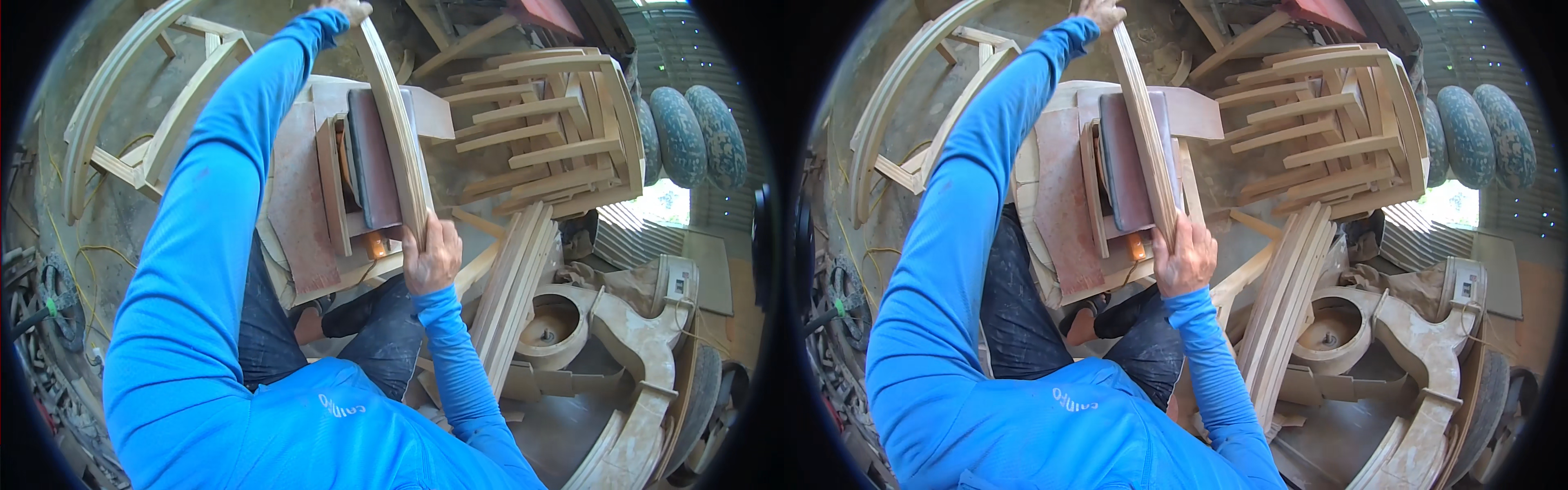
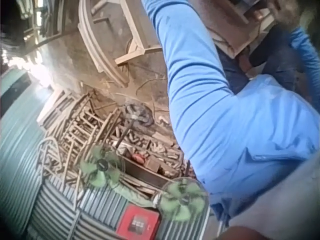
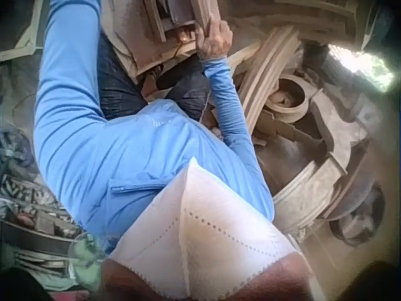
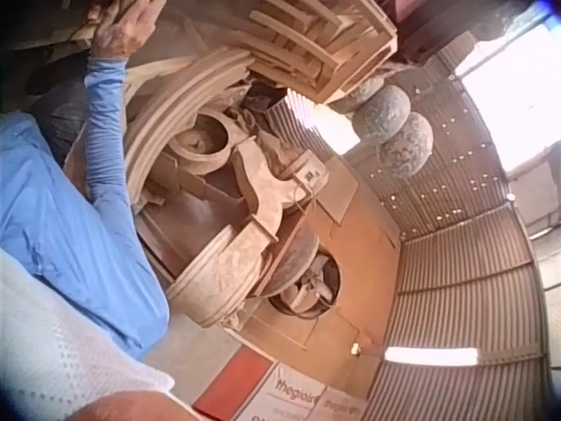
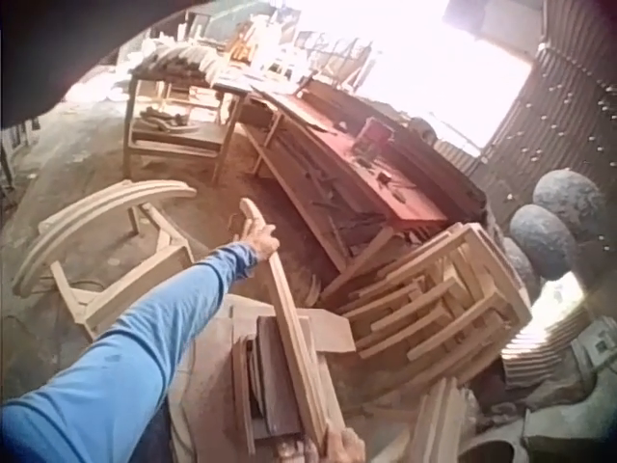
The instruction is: Sanding curved wooden furniture parts using a belt sander and handheld sandpaper.
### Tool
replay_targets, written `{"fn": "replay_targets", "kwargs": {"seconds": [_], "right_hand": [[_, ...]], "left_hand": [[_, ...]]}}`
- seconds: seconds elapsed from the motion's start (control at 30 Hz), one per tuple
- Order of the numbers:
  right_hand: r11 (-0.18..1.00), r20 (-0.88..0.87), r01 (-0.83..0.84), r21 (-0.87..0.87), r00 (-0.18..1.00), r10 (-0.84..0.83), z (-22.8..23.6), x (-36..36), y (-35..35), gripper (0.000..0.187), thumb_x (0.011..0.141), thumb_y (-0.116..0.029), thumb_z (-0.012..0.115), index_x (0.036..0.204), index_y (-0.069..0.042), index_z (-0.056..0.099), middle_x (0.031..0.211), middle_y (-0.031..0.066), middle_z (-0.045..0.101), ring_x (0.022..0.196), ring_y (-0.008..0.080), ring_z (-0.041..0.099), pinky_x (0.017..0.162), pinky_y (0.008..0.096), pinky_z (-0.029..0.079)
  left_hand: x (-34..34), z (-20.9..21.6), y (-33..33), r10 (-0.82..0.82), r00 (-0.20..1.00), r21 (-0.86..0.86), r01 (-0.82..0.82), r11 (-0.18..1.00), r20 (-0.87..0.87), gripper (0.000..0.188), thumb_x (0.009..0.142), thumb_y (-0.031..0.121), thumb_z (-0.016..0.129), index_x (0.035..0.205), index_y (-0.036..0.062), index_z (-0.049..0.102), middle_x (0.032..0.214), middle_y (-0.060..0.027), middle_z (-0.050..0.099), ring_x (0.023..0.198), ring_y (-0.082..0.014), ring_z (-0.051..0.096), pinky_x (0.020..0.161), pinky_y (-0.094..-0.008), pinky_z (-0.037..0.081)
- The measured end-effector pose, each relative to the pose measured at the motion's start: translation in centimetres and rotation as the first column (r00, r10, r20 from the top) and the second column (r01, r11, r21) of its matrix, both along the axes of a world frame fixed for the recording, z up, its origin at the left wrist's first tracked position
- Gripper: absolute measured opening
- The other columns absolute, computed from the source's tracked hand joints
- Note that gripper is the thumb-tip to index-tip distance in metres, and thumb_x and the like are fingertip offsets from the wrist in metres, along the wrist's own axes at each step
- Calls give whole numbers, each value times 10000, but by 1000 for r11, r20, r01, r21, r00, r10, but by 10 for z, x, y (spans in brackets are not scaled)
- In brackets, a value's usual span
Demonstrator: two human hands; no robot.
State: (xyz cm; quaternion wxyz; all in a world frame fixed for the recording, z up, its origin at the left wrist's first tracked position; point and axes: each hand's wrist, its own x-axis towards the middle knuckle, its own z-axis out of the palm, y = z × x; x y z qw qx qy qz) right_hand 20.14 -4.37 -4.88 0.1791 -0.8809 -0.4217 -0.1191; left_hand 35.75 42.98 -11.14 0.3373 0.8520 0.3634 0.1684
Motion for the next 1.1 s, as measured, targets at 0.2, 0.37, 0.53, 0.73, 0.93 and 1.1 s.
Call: {"fn": "replay_targets", "kwargs": {"seconds": [0.2, 0.37, 0.53, 0.73, 0.93, 1.1], "right_hand": [[995, -192, 75, 60, 979, -62, -35, -43, -104, 458, 913, -251, 746, 1294, -56, 583, 1042, 204, 656, 923, 428, 649, 789, 496, 517], [993, -384, 116, 13, 918, -102, -83, -77, -204, 446, 955, -287, 717, 1302, -82, 527, 1066, 241, 696, 955, 471, 682, 785, 511, 556], [992, -545, 83, -96, 829, -122, -132, -135, -319, 463, 929, -216, 718, 1311, -75, 497, 1097, 258, 664, 976, 492, 662, 809, 517, 552], [996, -552, 72, -47, 829, -86, -155, -178, -374, 519, 880, -108, 732, 1346, -63, 509, 1174, 256, 606, 1061, 480, 626, 877, 507, 540], [997, -341, 14, 71, 940, 11, -131, -132, -316, 516, 856, -106, 738, 1337, -60, 559, 1152, 212, 624, 1026, 429, 636, 871, 479, 549], [987, -318, -28, 158, 945, 78, -89, -92, -231, 527, 862, -128, 735, 1360, -54, 578, 1138, 200, 635, 1019, 405, 645, 857, 470, 556]], "left_hand": [[-58, 53, -116, -25, 986, 173, 53, 984, -164, 673, 970, 477, 433, 1596, 240, 365, 1729, -133, 140, 1604, -330, 78, 1260, -613, 49], [-121, 58, -218, -9, 985, 301, 61, 952, -173, 654, 996, 471, 426, 1595, 214, 372, 1722, -159, 132, 1608, -337, 27, 1265, -607, 40], [-185, 58, -345, -59, 985, 408, 122, 905, -164, 703, 965, 427, 496, 1590, 130, 372, 1713, -208, 127, 1601, -377, 24, 1254, -631, 6], [-218, 51, -410, -102, 980, 346, 156, 925, -172, 718, 985, 449, 479, 1625, 162, 327, 1731, -180, 69, 1599, -397, -41, 1234, -644, -79], [-177, 55, -345, -60, 989, 365, 107, 925, -138, 703, 960, 407, 503, 1609, 182, 352, 1729, -173, 87, 1599, -392, 1, 1255, -627, -4], [-139, 53, -241, -19, 985, 292, 69, 954, -171, 678, 1005, 469, 431, 1632, 255, 283, 1731, -145, 112, 1601, -376, 42, 1257, -628, 13]]}}
